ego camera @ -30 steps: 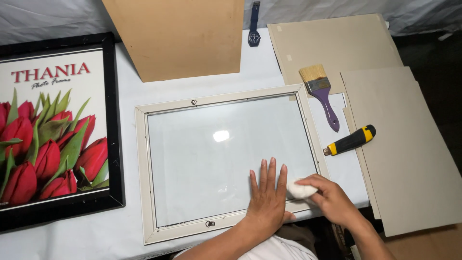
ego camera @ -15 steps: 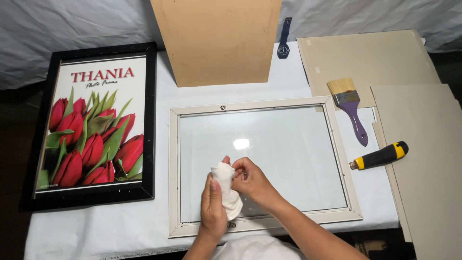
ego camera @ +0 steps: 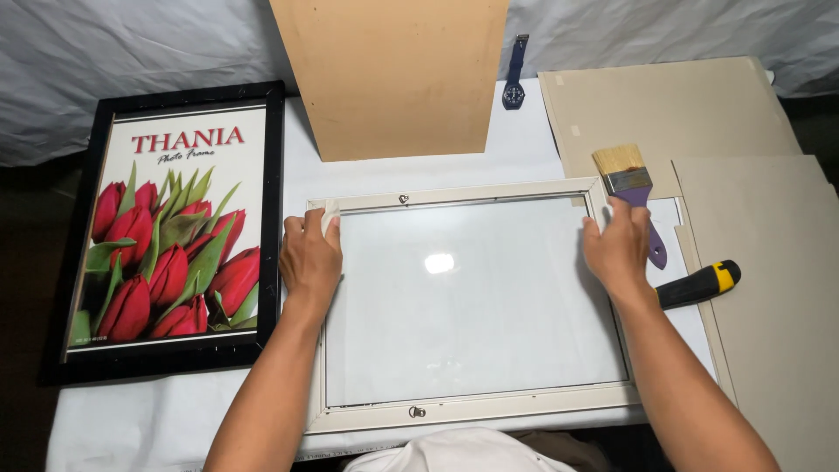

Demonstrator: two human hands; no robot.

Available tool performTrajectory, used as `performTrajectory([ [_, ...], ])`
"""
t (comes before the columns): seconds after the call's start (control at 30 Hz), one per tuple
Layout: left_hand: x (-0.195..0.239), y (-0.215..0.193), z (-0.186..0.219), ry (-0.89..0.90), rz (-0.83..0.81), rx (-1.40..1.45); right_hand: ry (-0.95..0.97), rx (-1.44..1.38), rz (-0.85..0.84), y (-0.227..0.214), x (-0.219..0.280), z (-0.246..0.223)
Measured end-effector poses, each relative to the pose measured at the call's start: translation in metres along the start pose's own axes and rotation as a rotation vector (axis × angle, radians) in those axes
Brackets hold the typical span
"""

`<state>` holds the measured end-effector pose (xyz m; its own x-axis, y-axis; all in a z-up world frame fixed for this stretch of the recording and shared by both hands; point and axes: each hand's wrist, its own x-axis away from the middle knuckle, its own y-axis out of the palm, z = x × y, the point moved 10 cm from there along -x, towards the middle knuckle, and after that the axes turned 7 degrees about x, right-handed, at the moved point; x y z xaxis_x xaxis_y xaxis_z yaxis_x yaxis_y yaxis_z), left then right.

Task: The person wipes the glass of an open picture frame with a white cloth, then brushes dust off the glass with a wide brush, then places a cardboard backing board onto the frame and aligns it over the glass.

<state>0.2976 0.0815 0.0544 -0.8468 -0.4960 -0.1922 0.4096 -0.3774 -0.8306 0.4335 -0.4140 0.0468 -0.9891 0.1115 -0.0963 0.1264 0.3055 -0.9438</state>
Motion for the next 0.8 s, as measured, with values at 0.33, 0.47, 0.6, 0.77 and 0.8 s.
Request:
performTrajectory([
  [0.33,0.000,0.023,0.008,0.255,0.135,-0.207,-0.069,0.085,-0.010,0.053,-0.026,0.070],
  [0.47,0.006,0.025,0.025,0.321,0.183,-0.314,-0.113,-0.027,0.075,0.040,-0.021,0.061],
  [0.6,0.006,0.021,0.023,0.307,0.106,-0.311,-0.095,-0.109,0.103,0.033,-0.016,0.056],
  [0.77,0.004,0.020,0.015,0.274,0.124,-0.332,-0.096,-0.129,0.099,0.039,-0.017,0.059],
  [0.8,0.003,0.024,0.016,0.257,0.109,-0.298,-0.103,-0.138,0.110,0.038,-0.017,0.060],
])
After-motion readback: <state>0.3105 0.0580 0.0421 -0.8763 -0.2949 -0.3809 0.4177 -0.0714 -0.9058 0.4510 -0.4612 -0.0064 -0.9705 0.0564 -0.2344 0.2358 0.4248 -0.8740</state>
